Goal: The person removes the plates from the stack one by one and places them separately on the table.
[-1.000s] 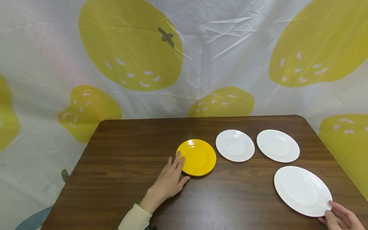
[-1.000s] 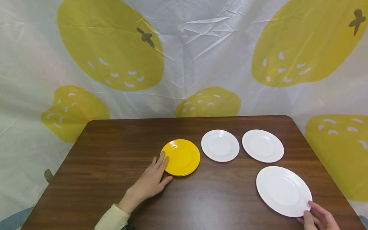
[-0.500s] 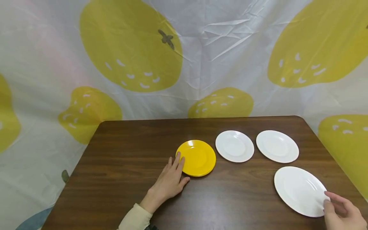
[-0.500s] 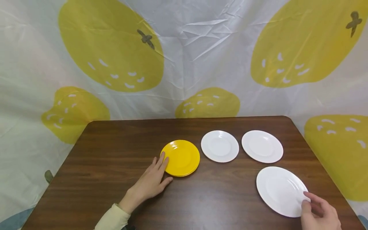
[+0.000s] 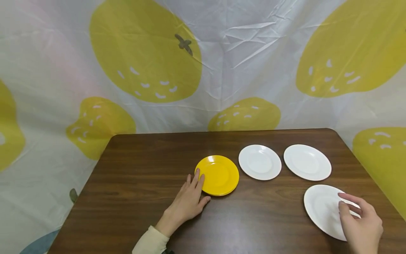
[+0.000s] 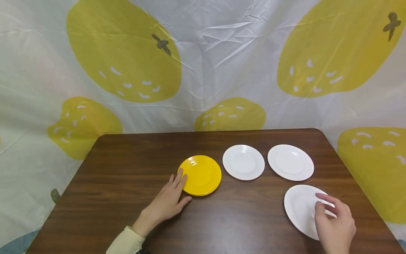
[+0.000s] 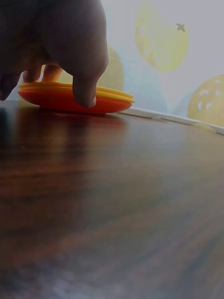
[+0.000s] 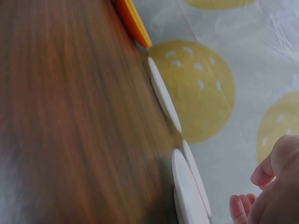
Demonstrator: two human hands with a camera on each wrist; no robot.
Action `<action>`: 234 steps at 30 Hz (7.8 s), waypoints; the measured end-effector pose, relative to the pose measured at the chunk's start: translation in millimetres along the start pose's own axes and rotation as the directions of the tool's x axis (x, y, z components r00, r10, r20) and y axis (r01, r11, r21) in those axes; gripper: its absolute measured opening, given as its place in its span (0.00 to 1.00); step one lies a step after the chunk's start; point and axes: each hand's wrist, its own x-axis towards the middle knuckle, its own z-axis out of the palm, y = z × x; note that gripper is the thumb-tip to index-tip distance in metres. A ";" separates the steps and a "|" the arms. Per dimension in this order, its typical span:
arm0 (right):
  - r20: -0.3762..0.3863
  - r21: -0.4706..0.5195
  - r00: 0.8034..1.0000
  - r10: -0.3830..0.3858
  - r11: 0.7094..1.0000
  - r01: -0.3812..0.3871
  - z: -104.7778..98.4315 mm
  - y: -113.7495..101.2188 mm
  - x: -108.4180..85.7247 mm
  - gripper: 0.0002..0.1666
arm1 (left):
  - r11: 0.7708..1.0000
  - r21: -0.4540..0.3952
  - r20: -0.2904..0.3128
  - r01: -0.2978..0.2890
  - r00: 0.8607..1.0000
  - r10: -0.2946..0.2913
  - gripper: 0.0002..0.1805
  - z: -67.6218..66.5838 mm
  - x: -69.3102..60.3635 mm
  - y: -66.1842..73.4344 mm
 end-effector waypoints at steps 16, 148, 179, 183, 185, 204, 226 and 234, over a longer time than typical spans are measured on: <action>0.104 0.110 0.971 -0.214 0.973 0.203 56.6 -36.9 -14.6 0.11 | 1.000 -0.005 -0.005 0.004 1.000 -0.004 0.40 -0.2 -0.4 0.7; 0.614 0.142 0.704 -0.357 0.927 0.346 186.0 -70.3 -74.3 0.26 | 0.386 -0.917 -0.117 0.103 0.855 -0.506 0.18 -17.4 19.0 -56.7; 0.595 0.143 0.703 -0.388 0.913 0.383 187.3 -70.5 -74.4 0.26 | 0.287 -0.950 -0.108 0.122 0.734 -0.670 0.22 -40.6 -10.2 -108.6; 0.591 0.140 0.706 -0.390 0.912 0.386 185.9 -70.8 -73.9 0.25 | 0.291 -0.948 -0.106 0.132 0.728 -0.677 0.23 -41.0 -14.1 -111.4; 0.589 0.137 0.708 -0.390 0.911 0.389 185.8 -70.5 -73.6 0.25 | 0.292 -0.946 -0.102 0.142 0.724 -0.682 0.24 -40.7 -15.8 -112.1; 0.579 0.127 0.721 -0.381 0.916 0.381 189.0 -65.6 -74.5 0.26 | 0.363 -0.906 -0.125 0.217 0.683 -0.720 0.23 -36.6 -17.8 -115.1; 0.575 0.190 0.714 -0.400 0.914 0.358 187.8 -66.0 -77.3 0.32 | 0.669 -0.602 -0.337 0.435 0.621 -0.707 0.17 -23.6 -17.2 -114.7; 0.574 0.175 0.717 -0.396 0.915 0.365 189.3 -64.8 -76.9 0.31 | 0.699 -0.593 -0.408 0.400 0.599 -0.689 0.17 -22.8 -16.0 -110.4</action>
